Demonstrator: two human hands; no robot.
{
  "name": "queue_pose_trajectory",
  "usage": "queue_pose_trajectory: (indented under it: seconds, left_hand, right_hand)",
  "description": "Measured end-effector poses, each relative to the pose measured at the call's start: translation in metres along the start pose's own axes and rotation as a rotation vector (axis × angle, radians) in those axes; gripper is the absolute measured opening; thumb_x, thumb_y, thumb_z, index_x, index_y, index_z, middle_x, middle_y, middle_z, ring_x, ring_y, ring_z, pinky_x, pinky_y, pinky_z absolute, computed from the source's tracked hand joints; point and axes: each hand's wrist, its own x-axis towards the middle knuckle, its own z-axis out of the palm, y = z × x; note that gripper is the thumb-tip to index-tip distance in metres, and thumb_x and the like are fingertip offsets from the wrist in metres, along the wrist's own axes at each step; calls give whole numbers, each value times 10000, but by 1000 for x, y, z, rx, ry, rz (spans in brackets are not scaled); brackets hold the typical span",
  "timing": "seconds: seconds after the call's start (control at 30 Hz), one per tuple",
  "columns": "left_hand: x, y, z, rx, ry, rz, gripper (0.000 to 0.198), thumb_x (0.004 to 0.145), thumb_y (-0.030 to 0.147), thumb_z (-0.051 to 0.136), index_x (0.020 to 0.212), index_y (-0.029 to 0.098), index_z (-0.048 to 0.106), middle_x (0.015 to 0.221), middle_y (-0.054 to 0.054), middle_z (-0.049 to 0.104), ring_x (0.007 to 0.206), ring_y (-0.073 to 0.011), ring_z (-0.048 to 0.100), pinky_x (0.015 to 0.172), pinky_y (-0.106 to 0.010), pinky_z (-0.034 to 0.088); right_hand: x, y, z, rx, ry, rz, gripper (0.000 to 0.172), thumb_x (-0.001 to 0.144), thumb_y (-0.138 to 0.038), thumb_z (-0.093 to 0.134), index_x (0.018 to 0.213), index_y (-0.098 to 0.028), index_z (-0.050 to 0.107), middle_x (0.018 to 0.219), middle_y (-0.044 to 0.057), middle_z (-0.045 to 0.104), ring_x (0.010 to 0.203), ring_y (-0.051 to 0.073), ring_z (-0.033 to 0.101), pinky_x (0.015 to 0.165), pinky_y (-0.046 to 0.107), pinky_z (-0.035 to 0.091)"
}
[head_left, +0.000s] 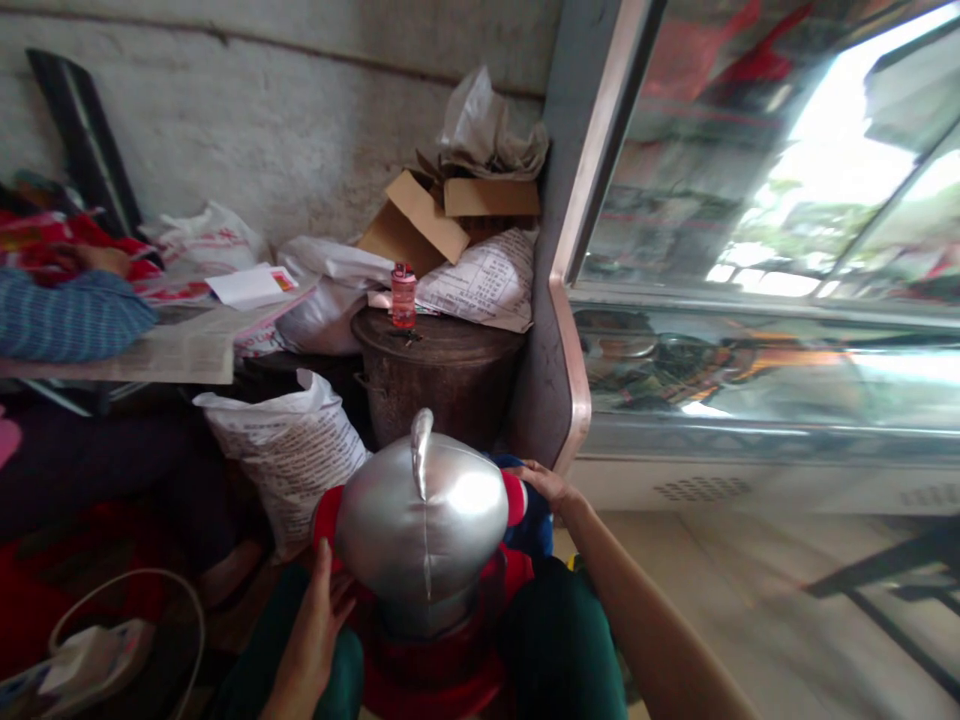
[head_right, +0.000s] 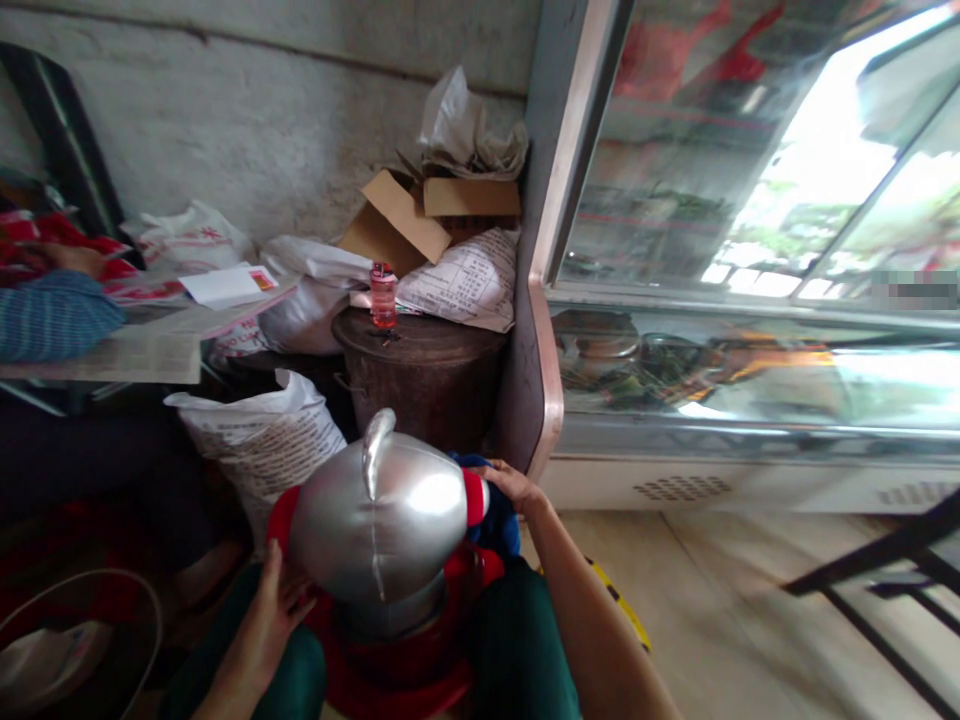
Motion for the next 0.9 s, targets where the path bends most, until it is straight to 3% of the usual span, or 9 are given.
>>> queue_pose_trajectory:
  seconds: [0.1,0.23,0.4,0.5,0.63,0.77,0.83,0.9]
  left_hand:
    - [20,10,5,-94,-68,35,588,1041,562,420,1565,296,441,1591,-32,494,1471,-212,446,1231,-359,373]
    - [41,13,7,-161,-121,-3,580,1027,529,480,1536,250,492,1526,-93,562,1371,-270,561,939,-352,616]
    - [51,16,3,-192,-81,21,528,1024,398,537,1514,202,510,1511,-144,564,1037,-216,708,705,-312,642]
    - [53,16,5,-192,-61,47,498,1020,293,545,1502,170,519,1402,-165,637,886,-173,712,639,-270,612]
    - [48,13,9,-206,-79,124,466,995,194,552,1460,219,565,1211,-88,727,912,-159,708,700,-251,589]
    - [39,10,-3,-230,-131,144,418,954,188,588,1371,195,617,1072,-74,755,933,-181,701,776,-295,571]
    - [35,10,-14,-252,-181,142,443,917,305,682,1336,172,630,1045,-86,758,980,-208,693,821,-321,566]
    - [28,11,-23,-253,-244,157,638,785,486,829,1324,201,641,1132,-86,751,1126,-252,659,929,-365,549]
  right_hand:
    - [2,7,5,42,28,-2,244,1014,-369,670,1119,-149,682,1027,35,717,808,157,700,724,322,611]
    - [2,12,15,133,101,-27,245,1008,-377,679,1084,-144,692,963,26,729,736,136,693,682,298,605]
    - [-18,34,33,301,290,-98,493,813,-612,808,1099,-219,726,808,20,786,677,209,738,657,340,616]
    - [-33,54,53,378,364,-113,670,711,-631,869,1232,-257,677,905,29,817,790,257,782,725,384,637]
    - [-34,68,82,426,364,-151,854,597,-513,963,1340,-285,608,1083,46,816,987,304,782,866,448,632]
    - [-25,61,93,435,364,-206,832,584,-542,952,1306,-288,623,1133,48,808,1079,326,756,928,469,613]
    - [-20,51,92,426,351,-228,792,582,-540,955,1264,-284,645,1135,50,808,1067,324,757,928,460,610]
    - [-14,40,91,409,326,-246,730,594,-532,955,1215,-275,671,1097,48,815,1038,316,763,916,447,610]
